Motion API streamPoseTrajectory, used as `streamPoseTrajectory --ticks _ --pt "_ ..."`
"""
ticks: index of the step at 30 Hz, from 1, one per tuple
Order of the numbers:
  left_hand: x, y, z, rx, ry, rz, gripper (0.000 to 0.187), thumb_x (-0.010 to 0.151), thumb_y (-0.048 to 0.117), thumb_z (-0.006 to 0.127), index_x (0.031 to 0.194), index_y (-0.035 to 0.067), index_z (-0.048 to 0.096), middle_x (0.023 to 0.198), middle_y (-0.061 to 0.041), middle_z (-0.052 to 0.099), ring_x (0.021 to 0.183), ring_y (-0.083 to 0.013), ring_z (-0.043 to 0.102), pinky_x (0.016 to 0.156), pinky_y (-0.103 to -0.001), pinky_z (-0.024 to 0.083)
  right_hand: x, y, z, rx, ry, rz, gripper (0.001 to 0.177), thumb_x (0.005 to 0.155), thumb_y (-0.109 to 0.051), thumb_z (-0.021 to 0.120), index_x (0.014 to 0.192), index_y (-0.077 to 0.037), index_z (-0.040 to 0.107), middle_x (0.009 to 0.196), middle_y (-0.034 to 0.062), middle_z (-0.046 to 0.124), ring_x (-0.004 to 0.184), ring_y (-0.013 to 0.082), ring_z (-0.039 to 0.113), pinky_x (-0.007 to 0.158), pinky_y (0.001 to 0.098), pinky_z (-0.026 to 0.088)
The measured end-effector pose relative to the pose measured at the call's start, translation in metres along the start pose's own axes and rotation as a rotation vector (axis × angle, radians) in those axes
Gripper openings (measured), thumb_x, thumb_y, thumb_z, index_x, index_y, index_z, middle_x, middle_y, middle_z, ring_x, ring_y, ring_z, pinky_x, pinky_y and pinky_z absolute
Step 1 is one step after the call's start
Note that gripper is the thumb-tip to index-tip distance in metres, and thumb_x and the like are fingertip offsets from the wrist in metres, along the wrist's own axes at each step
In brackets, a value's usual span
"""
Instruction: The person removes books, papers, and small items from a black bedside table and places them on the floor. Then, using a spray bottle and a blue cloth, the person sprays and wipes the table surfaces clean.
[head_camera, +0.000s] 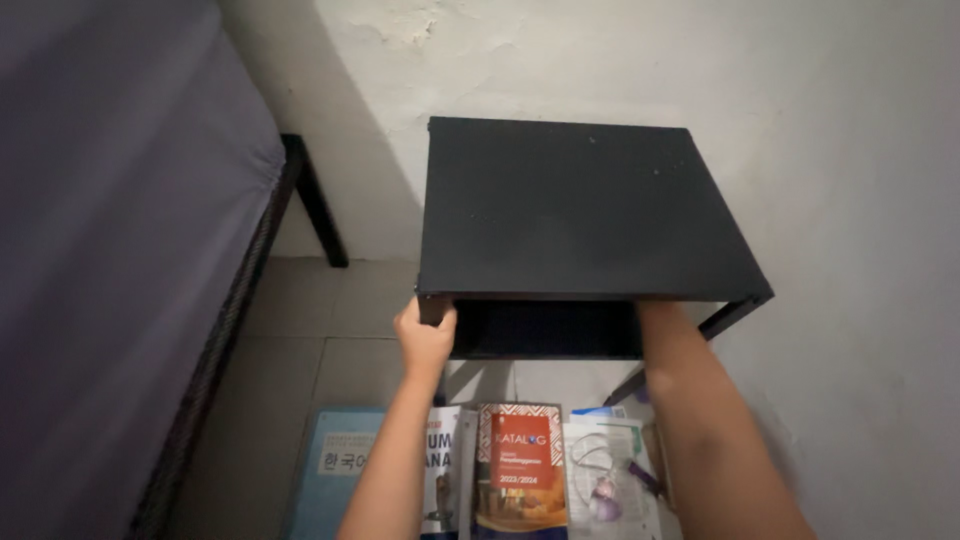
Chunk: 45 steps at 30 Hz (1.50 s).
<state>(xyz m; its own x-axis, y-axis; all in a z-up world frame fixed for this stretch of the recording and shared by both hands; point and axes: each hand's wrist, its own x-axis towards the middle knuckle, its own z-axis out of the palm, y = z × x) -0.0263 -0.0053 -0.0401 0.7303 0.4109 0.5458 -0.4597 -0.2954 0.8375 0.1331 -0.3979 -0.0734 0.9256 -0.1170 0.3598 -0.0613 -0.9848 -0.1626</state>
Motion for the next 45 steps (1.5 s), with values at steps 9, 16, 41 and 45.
streamPoseTrajectory --ticks 9,16,41,45 --pt "-0.002 -0.006 0.003 -0.045 -0.004 -0.027 0.014 0.081 0.010 0.073 0.083 -0.002 0.066 0.066 -0.011 0.067 0.060 -0.0139 0.061 0.060 -0.035 0.052 -0.002 -0.071 -0.027 0.075 0.117 -0.046 0.030 0.100 -0.021 0.052 0.119 -0.003 0.067 0.119 0.0213 0.064 0.107 0.0373 0.062 0.089 0.0476 0.050" --pt "0.000 -0.013 0.004 -0.005 0.037 0.014 0.014 0.080 0.008 0.073 0.083 -0.002 0.065 0.064 -0.014 0.064 0.057 -0.0167 0.059 0.058 -0.034 0.051 0.009 -0.101 -0.021 0.107 0.090 -0.025 0.027 0.098 -0.019 0.054 0.116 -0.004 0.068 0.114 0.0200 0.066 0.103 0.0363 0.064 0.086 0.0470 0.051" --pt "-0.006 0.017 0.009 0.101 0.098 -0.112 0.012 0.083 0.010 0.069 0.084 -0.002 0.067 0.070 -0.020 0.068 0.062 -0.0368 0.069 0.061 -0.043 0.052 -0.192 -0.038 -0.107 -0.135 0.045 -0.380 0.015 0.086 -0.011 0.061 0.080 -0.004 0.073 0.070 0.0184 0.070 0.064 0.0348 0.071 0.059 0.0460 0.057" --pt "-0.006 0.016 0.008 0.090 0.140 -0.014 0.013 0.085 0.009 0.071 0.084 -0.004 0.066 0.069 -0.020 0.066 0.060 -0.0345 0.066 0.062 -0.043 0.052 -0.226 -0.083 -0.136 -0.111 -0.274 -0.394 0.016 0.080 -0.012 0.063 0.088 -0.007 0.076 0.072 0.0182 0.071 0.067 0.0326 0.073 0.062 0.0444 0.058"
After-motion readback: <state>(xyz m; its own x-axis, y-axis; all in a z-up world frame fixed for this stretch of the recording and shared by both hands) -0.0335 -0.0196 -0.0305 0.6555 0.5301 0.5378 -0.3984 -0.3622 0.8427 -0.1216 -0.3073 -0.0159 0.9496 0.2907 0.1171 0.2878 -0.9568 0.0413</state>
